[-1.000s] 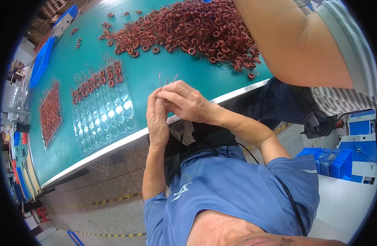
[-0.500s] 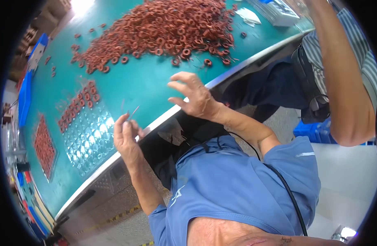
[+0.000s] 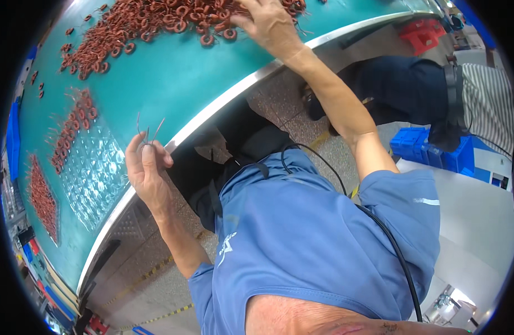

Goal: Assembling electronic components by threading wires through toroidal cores at a workbench.

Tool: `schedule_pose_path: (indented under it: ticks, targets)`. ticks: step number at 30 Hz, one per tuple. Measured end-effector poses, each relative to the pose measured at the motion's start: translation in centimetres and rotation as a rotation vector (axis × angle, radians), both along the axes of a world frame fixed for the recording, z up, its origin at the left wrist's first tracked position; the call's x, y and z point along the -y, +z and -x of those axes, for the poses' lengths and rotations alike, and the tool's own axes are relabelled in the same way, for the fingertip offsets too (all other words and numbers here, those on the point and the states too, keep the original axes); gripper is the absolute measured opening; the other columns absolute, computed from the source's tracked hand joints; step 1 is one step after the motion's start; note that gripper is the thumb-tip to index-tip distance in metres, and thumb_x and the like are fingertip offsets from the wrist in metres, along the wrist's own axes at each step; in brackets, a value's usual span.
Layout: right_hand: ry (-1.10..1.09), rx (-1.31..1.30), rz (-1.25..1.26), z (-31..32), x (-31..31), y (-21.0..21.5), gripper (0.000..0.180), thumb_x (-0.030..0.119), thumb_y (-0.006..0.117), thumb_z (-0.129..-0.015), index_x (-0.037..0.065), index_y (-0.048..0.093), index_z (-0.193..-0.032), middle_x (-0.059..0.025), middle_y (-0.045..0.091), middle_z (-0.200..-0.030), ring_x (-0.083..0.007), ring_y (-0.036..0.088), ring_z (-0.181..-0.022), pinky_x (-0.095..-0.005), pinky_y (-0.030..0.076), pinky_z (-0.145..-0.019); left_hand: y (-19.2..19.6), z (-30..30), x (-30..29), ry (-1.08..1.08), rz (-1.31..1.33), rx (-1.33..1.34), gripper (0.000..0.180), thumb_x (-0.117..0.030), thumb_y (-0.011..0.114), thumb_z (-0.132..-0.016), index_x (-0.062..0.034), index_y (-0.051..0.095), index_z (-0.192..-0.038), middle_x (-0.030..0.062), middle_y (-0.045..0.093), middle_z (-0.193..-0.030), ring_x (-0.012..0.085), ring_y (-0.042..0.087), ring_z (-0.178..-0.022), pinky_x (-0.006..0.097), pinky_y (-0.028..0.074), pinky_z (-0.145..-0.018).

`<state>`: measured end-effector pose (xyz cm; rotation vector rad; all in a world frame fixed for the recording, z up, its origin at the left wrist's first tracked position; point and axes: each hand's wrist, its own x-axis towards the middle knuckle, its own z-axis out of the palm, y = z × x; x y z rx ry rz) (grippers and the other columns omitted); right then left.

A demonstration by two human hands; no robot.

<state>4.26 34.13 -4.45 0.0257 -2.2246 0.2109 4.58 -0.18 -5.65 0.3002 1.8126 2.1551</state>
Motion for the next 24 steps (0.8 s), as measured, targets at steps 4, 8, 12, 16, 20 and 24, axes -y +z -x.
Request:
schedule_pose_path:
  ticks: [4,8,12,16,20,24]
  targets:
    - [0.132,-0.302,-0.001,-4.7,-1.3,-0.5,0.023,0.009,0.068,-0.086,0.0,0.06,-0.106,-0.0174,0.057,-0.102,-0.0347,0.061,-0.086,-0.0379,0.052,-0.071,-0.5,0.0,-1.2,0.015,0.095,-0.142,0.025,-0.018,0.049,-0.101,0.0006,0.052,-0.118,0.0051,0.055,-0.082,0.0108,0.051,-0.067,0.021,0.041,-0.059]
    - [-0.118,-0.213,0.203,-13.0,-1.5,-3.8,0.016,0.003,0.069,-0.081,0.006,0.066,-0.097,-0.0072,0.063,-0.095,-0.0223,0.064,-0.079,-0.0293,0.053,-0.066,-0.3,-0.2,-3.4,-0.054,0.206,-0.185,0.024,-0.017,0.049,-0.1,0.0014,0.054,-0.115,0.0049,0.055,-0.081,0.0104,0.051,-0.068,0.022,0.043,-0.061]
    - [-0.356,0.026,0.523,-20.4,-2.4,-8.2,0.01,0.007,0.064,-0.086,0.005,0.065,-0.096,-0.0081,0.062,-0.095,-0.0207,0.063,-0.077,-0.0311,0.053,-0.066,0.7,-0.8,-8.2,-0.222,0.305,-0.326,0.024,-0.013,0.049,-0.1,0.0025,0.055,-0.117,0.0048,0.055,-0.082,0.0104,0.052,-0.07,0.022,0.043,-0.064]
    - [-0.496,0.173,0.851,-24.1,-3.5,-14.2,0.013,0.008,0.061,-0.087,0.001,0.063,-0.098,-0.0133,0.061,-0.097,-0.0268,0.063,-0.081,-0.0359,0.052,-0.07,0.7,-1.3,-14.1,-0.381,0.424,-0.52,0.025,-0.01,0.052,-0.098,0.0037,0.055,-0.119,0.0051,0.057,-0.085,0.0103,0.053,-0.074,0.021,0.044,-0.07]
    - [-0.506,0.218,0.886,-24.9,-5.2,-21.0,0.02,0.008,0.058,-0.086,0.0,0.059,-0.103,-0.0177,0.058,-0.098,-0.0353,0.061,-0.088,-0.0404,0.05,-0.077,1.1,-2.2,-20.2,-0.566,0.532,-0.725,0.025,-0.01,0.054,-0.098,0.0032,0.056,-0.119,0.005,0.059,-0.087,0.009,0.054,-0.077,0.021,0.045,-0.072]
    - [-0.521,0.262,0.987,-25.0,-6.7,-27.2,0.022,0.011,0.059,-0.086,0.001,0.056,-0.105,-0.0202,0.057,-0.102,-0.0388,0.059,-0.09,-0.046,0.049,-0.077,0.7,-2.2,-27.4,-0.745,0.584,-1.043,0.022,-0.001,0.056,-0.092,0.0021,0.058,-0.114,0.0104,0.062,-0.09,0.0166,0.059,-0.076,0.027,0.048,-0.071]
